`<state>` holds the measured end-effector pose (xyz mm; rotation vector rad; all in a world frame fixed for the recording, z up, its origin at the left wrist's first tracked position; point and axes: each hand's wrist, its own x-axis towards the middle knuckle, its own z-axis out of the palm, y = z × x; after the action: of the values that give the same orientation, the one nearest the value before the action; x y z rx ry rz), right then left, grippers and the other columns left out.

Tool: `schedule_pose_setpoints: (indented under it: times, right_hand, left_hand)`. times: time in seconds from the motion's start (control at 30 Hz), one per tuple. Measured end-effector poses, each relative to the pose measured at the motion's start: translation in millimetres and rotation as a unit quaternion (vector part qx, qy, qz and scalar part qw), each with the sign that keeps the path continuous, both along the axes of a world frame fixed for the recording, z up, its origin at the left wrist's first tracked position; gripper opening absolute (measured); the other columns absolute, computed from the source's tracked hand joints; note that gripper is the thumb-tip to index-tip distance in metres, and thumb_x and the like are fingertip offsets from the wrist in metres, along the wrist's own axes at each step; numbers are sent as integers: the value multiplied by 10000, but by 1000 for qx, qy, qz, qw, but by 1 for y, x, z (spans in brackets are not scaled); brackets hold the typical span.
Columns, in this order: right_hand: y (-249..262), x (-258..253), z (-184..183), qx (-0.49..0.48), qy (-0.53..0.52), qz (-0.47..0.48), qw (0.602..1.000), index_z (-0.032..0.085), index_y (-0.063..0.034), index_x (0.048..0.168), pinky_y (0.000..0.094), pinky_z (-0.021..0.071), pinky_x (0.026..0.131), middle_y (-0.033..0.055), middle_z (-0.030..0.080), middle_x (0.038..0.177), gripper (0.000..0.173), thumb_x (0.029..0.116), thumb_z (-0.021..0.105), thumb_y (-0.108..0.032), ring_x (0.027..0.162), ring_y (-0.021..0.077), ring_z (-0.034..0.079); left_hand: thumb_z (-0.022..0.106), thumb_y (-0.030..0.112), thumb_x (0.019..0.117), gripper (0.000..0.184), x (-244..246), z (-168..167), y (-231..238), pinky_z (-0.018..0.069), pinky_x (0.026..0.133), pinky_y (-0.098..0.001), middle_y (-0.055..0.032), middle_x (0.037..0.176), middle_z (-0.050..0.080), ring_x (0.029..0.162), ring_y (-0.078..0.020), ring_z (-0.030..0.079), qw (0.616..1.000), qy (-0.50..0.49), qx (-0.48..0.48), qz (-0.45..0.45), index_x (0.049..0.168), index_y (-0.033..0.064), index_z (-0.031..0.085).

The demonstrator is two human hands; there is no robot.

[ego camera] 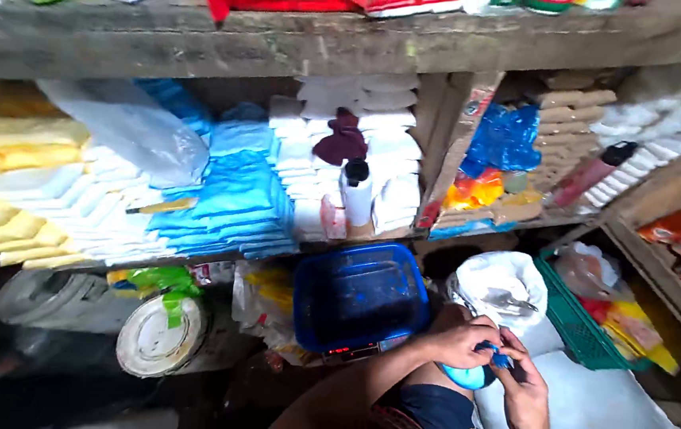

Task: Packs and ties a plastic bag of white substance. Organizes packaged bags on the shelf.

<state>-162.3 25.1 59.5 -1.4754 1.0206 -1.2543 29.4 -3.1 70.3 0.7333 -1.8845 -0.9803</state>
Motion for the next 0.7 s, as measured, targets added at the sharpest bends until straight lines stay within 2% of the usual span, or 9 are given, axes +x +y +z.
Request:
schedule_pose_setpoints:
  times: [0.07,0.13,0.23,0.3,0.4,0.5,0.6,0.7]
  right_hand:
    - [-1,0,-3,-6,-16,11,1000,734,-55,1038,420,461,1146,165,537,1500,210,833,751,-96,1418,296,478]
    - [-2,1,-5,-9,-32,25,999,743,-76,1032,422,433,1171,154,523,1524,192,842,748,-101,1445,299,450]
    - [-4,3,-7,-14,-46,50,998,751,-107,1020,429,400,1195,146,505,1547,174,847,753,-125,1469,309,423]
    - [-6,5,-7,-20,-53,58,997,750,-98,1028,439,390,1203,160,504,1545,174,856,727,-94,1475,324,412]
    - [-6,14,-8,-35,-67,38,996,740,-87,984,425,435,1166,172,564,1485,166,842,673,-31,1428,326,477]
    - [-7,26,-11,-51,-77,8,996,711,-74,935,397,480,1120,168,608,1434,122,834,662,-27,1377,305,536]
    - [-6,37,-13,-60,-81,-40,994,669,-17,912,413,520,1076,208,640,1369,96,824,642,13,1328,327,577]
    - [-9,44,-10,-61,-71,-81,992,636,24,867,435,562,1008,242,686,1261,63,810,620,47,1238,342,638]
  left_hand:
    - [572,86,978,193,7,2,0,502,1023,-395,-177,1151,671,1143,-256,628,1000,-12,22,-18,1080,-31,686]
    - [556,73,994,214,13,5,0,506,1017,-408,-171,1118,694,1110,-247,652,998,-25,45,-31,1130,-30,686]
    - [560,97,1002,203,19,8,-1,490,1017,-433,-107,1088,722,1079,-207,665,996,-69,56,-15,1127,35,708]
    - [557,104,1006,202,19,9,0,490,1012,-459,-94,1064,731,1058,-207,674,994,-85,68,-3,1123,52,713]
    - [542,92,1009,202,18,9,-1,509,969,-461,-97,1004,727,996,-216,680,992,-93,80,12,1104,53,716]
    - [528,70,1004,192,18,6,-4,515,931,-466,-92,953,717,947,-217,678,992,-101,70,20,1071,52,707]
    - [570,74,973,154,14,1,-5,544,897,-429,-60,924,714,918,-180,677,993,-94,52,50,1034,77,712]
    - [602,82,928,150,5,1,-3,557,930,-414,-67,964,731,958,-167,689,990,-56,73,105,1009,53,725]
